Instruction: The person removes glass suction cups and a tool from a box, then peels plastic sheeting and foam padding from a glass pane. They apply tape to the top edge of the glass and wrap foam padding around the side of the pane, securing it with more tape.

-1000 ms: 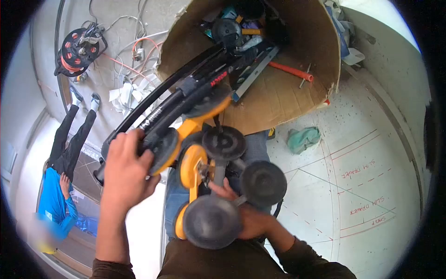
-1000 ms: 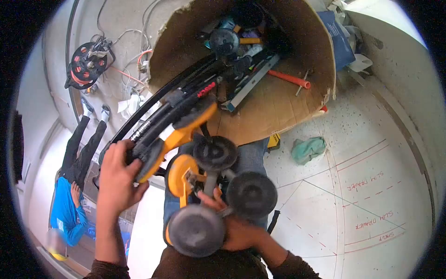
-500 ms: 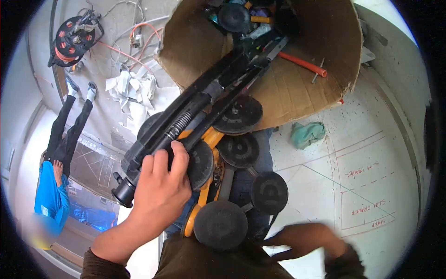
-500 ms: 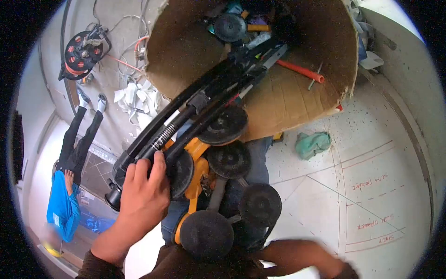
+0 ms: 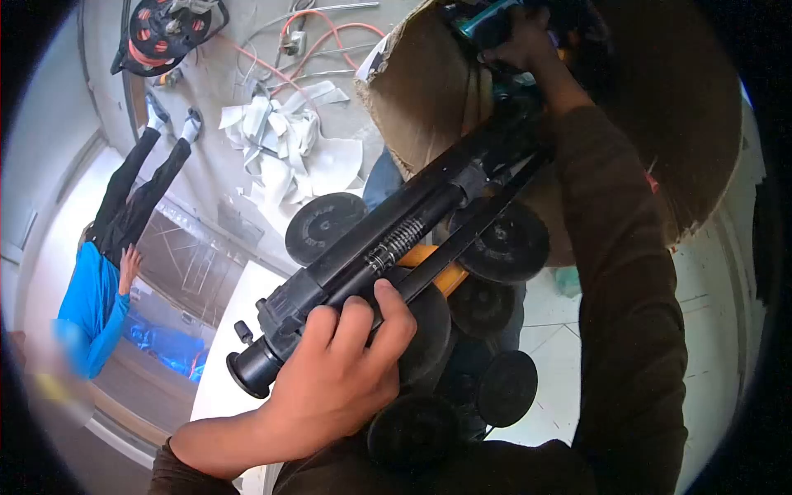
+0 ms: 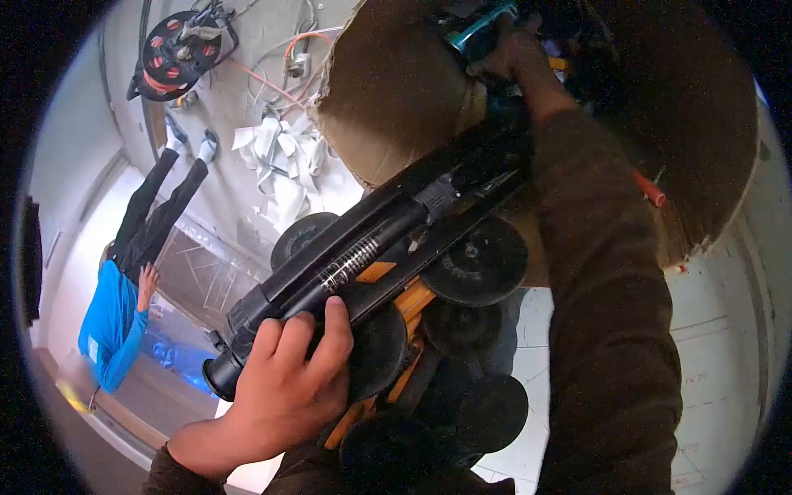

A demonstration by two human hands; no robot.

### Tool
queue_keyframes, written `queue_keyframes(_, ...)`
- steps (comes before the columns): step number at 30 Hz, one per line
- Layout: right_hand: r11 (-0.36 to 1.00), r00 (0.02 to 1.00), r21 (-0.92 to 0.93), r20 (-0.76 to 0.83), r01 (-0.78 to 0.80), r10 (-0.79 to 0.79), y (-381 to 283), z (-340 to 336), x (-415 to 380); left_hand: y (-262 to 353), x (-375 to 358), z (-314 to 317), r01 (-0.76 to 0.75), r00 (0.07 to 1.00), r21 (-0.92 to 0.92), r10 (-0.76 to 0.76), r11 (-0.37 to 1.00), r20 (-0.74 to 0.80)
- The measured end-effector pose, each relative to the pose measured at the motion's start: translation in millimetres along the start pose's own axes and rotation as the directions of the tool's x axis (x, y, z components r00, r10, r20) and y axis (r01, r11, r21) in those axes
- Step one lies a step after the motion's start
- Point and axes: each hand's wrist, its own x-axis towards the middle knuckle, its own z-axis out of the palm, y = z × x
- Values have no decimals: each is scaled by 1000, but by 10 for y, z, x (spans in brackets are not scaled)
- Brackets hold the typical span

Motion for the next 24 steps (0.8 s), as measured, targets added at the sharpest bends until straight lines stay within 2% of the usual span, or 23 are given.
queue_keyframes(2,989,988,139,-151,43,-22,144,-389,-248,24,22,-63,23,1000,-83,-23,996,7)
queue_keyframes(3,956,982,284,-189,71,-17,230,-643,-390,18,18,-78,-10,1000,-79,11,997,13)
queue_keyframes(4,869,990,491,-143,55,18,315,-915,-537,-8,16,-78,-38,999,-65,39,997,16)
queue_keyframes(5,629,990,764,124,-141,71,417,-1249,-739,-35,25,-83,-65,998,-54,66,996,21)
queue_keyframes(6,321,916,859,382,-400,119,511,-1593,-941,-51,42,-102,-75,997,-65,77,995,28)
queue_keyframes(8,284,917,874,354,-395,185,308,-2366,-1329,-74,38,-105,-74,997,-55,75,996,13)
queue_keyframes(10,548,983,816,163,-184,87,367,-2726,-1713,-106,47,-108,-55,998,-70,56,996,11)
queue_keyframes(12,414,967,875,209,-251,144,73,-3122,-2242,-128,67,-101,-26,999,-101,28,995,20)
queue_keyframes(15,367,927,888,347,-276,-141,-396,-3763,-2792,-125,113,-41,8,1000,-104,-11,995,-27)
queue_keyframes(18,26,860,870,483,-493,161,-1405,-4257,-3183,-129,167,-91,20,1000,-103,-21,994,-14)
queue_keyframes(19,114,869,862,485,-494,94,-1491,-4367,-3272,-127,189,-109,24,999,-103,-27,994,-22)
queue_keyframes(21,212,828,864,500,-457,-252,-1645,-4416,-3469,-116,209,-164,10,999,-100,-13,995,-37)
queue_keyframes(23,224,792,900,436,-374,-427,-1810,-4394,-3358,-123,234,-137,15,995,-86,-23,996,-94)
queue_keyframes(24,224,777,901,434,-372,-456,-1827,-4430,-3332,-153,243,-139,0,993,-97,-12,995,-116)
